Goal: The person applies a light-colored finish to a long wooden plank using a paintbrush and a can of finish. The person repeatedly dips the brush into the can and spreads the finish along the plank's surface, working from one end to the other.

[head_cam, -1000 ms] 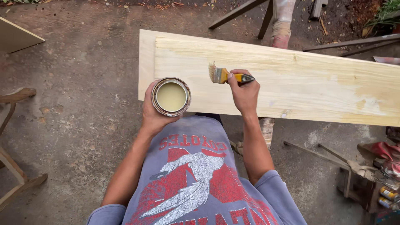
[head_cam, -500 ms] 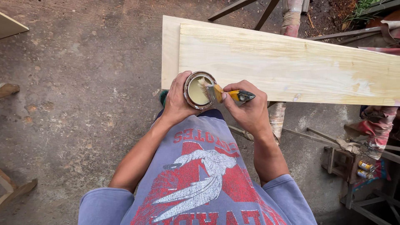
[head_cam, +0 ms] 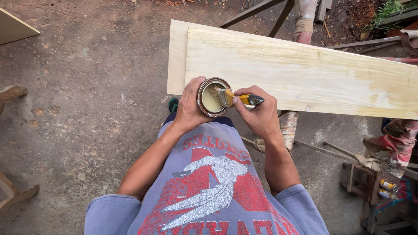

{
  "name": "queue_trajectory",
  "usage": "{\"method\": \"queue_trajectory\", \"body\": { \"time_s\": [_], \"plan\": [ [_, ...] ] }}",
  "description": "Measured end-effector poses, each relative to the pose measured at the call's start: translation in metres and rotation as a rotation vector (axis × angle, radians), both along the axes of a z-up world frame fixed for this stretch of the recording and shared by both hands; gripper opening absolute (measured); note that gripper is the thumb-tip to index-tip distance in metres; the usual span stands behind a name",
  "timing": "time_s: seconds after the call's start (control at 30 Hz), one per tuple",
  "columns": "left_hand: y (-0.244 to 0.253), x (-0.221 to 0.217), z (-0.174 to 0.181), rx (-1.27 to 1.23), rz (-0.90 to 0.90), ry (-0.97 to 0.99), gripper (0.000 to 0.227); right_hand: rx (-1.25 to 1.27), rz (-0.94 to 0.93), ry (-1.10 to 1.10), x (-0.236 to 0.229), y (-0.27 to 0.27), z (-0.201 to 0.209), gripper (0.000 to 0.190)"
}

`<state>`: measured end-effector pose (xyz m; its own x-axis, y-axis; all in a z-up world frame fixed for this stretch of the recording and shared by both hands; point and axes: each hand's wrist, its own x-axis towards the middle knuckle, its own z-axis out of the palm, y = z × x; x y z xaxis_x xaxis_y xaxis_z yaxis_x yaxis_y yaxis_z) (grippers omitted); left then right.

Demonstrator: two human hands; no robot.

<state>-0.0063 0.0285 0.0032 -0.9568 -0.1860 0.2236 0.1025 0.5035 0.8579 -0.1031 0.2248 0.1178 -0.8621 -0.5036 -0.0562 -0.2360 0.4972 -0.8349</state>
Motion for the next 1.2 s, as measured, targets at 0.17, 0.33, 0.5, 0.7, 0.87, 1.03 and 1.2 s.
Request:
{"method": "queue_trajectory", "body": {
  "time_s": [0.17,0.33,0.5,0.7,0.87,1.03,1.2],
  "plan": [
    [0.014,-0.005,0.001,0.013,0.078,-0.068,0.121,-0.219,-0.135,-0.274,-0.018,0.049,-0.03,0.016],
    [0.022,-0.007,0.006,0.118,0.164,-0.198,0.117,-0.56,-0.275,-0.527,-0.039,0.098,-0.091,0.019],
    [0.036,-0.006,0.011,0.202,0.24,-0.223,0.117,-0.618,-0.528,-0.584,-0.054,0.135,-0.189,0.024],
    [0.052,-0.006,0.017,0.168,0.309,-0.266,0.119,-0.339,-0.798,-0.397,-0.092,0.25,-0.286,0.026],
    [0.064,0.001,0.016,0.276,0.345,-0.289,0.122,0.036,-0.974,0.025,-0.123,0.381,-0.297,0.018],
    [0.07,0.002,0.018,0.154,0.323,-0.305,0.121,0.122,-0.75,-0.043,-0.094,0.283,-0.299,0.018],
    [0.076,-0.001,0.018,0.178,0.299,-0.297,0.121,-0.043,-0.385,-0.083,-0.079,0.194,-0.302,0.018]
  ]
}}
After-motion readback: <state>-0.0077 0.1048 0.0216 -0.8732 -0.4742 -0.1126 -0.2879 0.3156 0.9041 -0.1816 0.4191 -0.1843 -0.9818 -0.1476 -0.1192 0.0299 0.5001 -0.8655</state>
